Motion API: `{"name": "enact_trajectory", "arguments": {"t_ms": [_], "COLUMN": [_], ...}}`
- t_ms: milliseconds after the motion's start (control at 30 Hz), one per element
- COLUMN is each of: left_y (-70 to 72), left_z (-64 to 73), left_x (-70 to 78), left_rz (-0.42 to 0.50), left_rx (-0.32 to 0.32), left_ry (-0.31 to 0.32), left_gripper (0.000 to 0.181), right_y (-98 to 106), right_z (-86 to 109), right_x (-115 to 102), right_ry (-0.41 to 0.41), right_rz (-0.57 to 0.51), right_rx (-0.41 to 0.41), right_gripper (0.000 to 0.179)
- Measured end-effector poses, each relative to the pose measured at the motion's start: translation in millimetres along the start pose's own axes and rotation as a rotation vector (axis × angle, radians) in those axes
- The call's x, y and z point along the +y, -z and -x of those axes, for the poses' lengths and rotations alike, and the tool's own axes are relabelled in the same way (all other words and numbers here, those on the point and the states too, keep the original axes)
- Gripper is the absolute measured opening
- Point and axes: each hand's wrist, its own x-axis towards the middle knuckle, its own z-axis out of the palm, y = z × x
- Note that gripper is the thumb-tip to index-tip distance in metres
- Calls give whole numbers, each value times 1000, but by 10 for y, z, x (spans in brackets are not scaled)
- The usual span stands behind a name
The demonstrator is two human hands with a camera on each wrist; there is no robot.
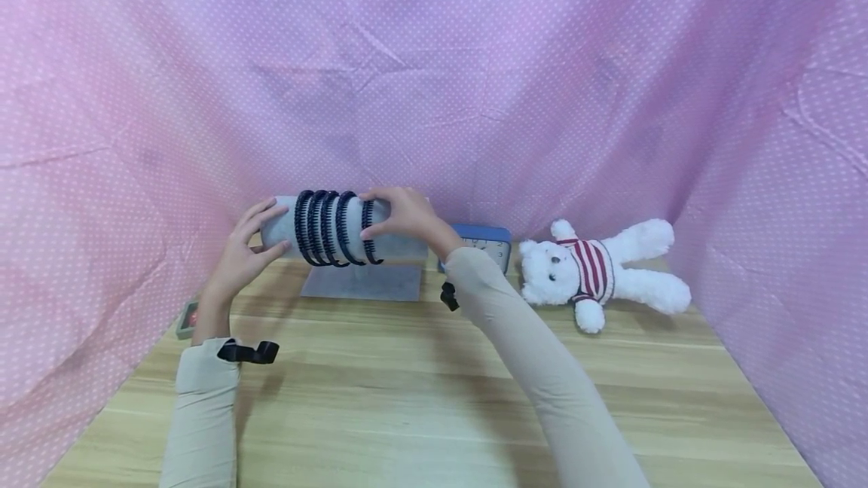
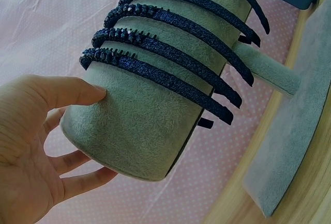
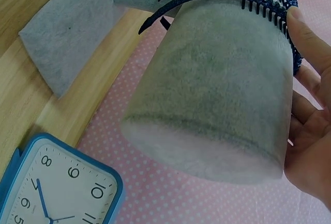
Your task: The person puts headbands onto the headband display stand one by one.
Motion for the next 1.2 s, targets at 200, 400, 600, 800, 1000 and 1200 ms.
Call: {"name": "enact_trajectory", "arguments": {"t_ms": [200, 400, 600, 800, 1000, 1200], "left_y": [-1, -11, -10, -4, -4, -6], "left_z": [0, -3, -7, -5, 6, 26], "left_x": [8, 8, -15, 4, 11, 27], "left_rz": [-4, -1, 1, 12, 12, -15], "left_rx": [3, 6, 10, 6, 13, 17], "left_ry": [7, 15, 14, 13, 6, -1], "left_gripper": [56, 56, 56, 57, 57, 57], "right_y": [-30, -43, -72, -88, -99, -145], "right_z": [-35, -49, -75, -103, -109, -91], "right_x": [-27, -60, -84, -89, -103, -95], "right_ry": [-20, -10, 27, 39, 48, 27], "right_rz": [10, 4, 2, 18, 10, 12], "right_rx": [1, 3, 13, 27, 29, 30], "right_gripper": [71, 71, 70, 69, 70, 72]}}
